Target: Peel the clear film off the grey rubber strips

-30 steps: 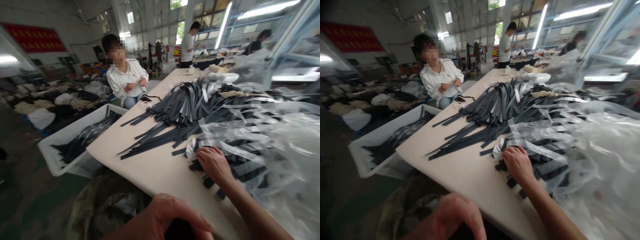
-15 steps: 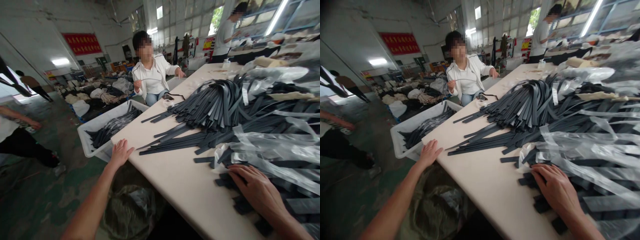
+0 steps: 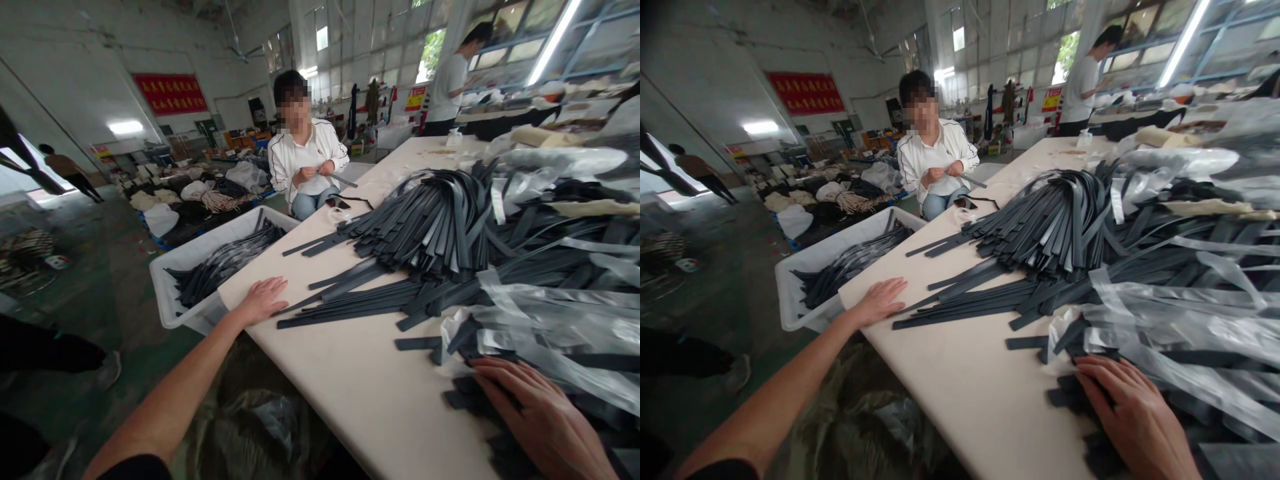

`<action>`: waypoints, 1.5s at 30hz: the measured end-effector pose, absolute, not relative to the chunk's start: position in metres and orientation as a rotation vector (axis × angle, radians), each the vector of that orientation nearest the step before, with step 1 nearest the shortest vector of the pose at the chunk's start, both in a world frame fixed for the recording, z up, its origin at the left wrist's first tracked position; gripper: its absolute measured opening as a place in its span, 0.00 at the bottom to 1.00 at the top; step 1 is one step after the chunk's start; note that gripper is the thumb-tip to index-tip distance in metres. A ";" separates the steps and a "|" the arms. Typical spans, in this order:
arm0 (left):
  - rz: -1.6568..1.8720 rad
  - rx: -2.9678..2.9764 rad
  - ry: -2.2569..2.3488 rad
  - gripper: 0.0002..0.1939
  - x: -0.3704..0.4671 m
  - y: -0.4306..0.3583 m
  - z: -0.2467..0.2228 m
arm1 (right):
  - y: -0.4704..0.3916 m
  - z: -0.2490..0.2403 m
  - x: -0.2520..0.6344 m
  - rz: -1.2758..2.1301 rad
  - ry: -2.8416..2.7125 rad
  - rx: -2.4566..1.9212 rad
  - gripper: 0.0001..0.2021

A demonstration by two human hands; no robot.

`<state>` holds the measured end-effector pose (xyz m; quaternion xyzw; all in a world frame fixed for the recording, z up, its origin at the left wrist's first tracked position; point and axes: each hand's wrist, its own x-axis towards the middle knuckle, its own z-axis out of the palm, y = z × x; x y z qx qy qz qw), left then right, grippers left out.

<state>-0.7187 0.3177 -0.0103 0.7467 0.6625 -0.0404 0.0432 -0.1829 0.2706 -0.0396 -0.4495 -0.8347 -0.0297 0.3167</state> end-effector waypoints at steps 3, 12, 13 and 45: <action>-0.144 2.214 2.121 0.34 -0.739 0.305 -0.009 | 0.271 -0.036 -0.185 -0.054 -2.213 -1.169 0.12; -0.080 2.312 1.999 0.40 -0.694 0.397 -0.021 | 0.270 -0.032 -0.189 -0.087 -2.230 -1.190 0.14; -0.074 2.338 1.958 0.40 -0.686 0.404 -0.021 | 0.270 -0.032 -0.189 -0.094 -2.238 -1.190 0.14; 0.923 2.047 2.089 0.20 -0.671 0.259 0.038 | 0.257 -0.020 -0.200 -0.152 -2.183 -1.095 0.08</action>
